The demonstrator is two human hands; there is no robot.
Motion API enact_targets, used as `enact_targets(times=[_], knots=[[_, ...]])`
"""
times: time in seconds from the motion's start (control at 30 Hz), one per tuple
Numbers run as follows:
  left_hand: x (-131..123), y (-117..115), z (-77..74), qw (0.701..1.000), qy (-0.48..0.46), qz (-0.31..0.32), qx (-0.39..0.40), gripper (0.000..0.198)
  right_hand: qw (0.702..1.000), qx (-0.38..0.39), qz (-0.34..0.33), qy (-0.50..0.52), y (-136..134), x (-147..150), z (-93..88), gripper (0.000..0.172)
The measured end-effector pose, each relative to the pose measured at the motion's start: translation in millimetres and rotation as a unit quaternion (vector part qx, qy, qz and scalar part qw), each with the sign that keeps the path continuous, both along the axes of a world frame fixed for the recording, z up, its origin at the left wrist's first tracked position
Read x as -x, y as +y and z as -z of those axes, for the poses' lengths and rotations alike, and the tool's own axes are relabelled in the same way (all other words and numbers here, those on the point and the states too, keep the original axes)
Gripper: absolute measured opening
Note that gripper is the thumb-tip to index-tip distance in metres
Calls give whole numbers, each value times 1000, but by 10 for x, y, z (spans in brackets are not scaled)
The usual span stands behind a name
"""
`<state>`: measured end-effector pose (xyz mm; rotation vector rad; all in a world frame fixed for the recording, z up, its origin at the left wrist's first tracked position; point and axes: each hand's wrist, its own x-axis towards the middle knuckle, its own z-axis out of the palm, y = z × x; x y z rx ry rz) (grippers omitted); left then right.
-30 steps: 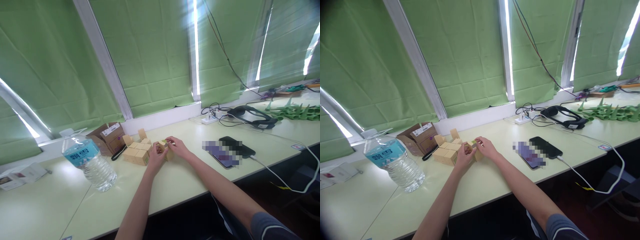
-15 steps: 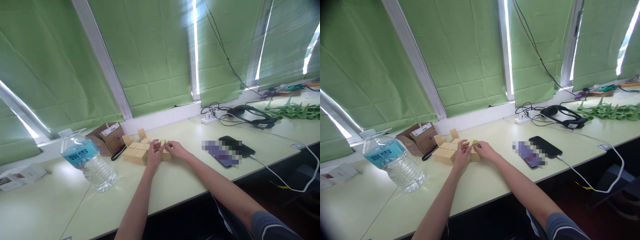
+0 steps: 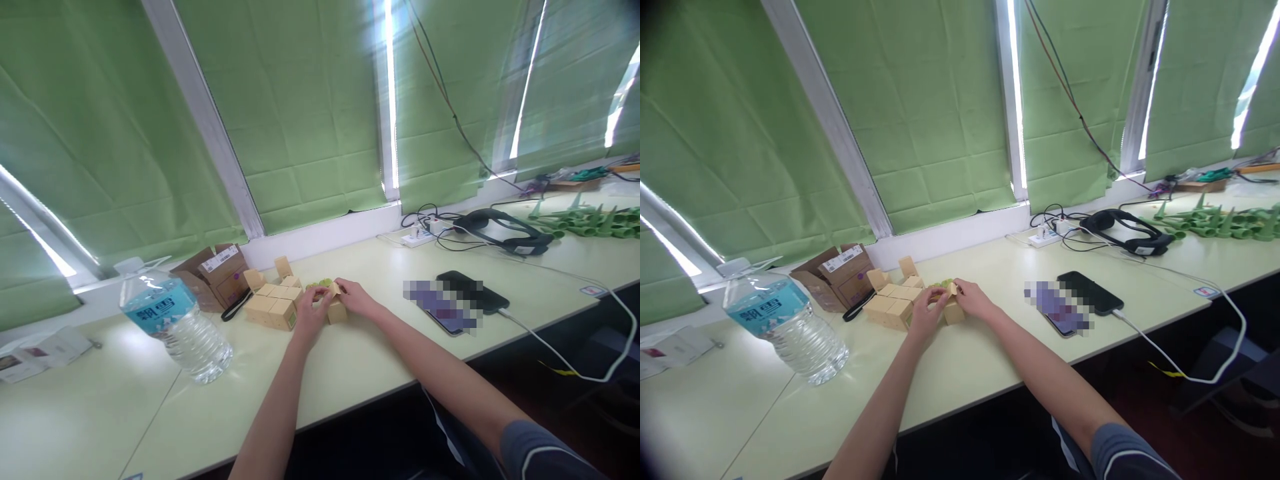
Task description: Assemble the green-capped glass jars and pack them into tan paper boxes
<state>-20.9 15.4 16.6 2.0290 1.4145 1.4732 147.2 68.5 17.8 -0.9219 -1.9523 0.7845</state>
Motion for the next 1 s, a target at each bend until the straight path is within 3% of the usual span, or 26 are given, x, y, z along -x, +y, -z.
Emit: enact_targets(times=[0.13, 0.27, 0.43, 0.7, 1.0], knots=[[-33, -30, -25, 998, 34, 10, -45, 26, 999, 26, 22, -1, -22, -6, -24, 12], [33, 41, 0, 995, 34, -26, -90, 27, 997, 59, 49, 8, -5, -10, -12, 13], [97, 52, 0, 997, 27, -15, -70, 39, 998, 47, 50, 4, 18, -9, 10, 13], [9, -48, -84, 996, 23, -3, -82, 29, 994, 37, 16, 105, 29, -22, -30, 26], [-34, -28, -57, 991, 60, -5, -117, 16, 998, -4, -11, 68, -62, -21, -68, 22]])
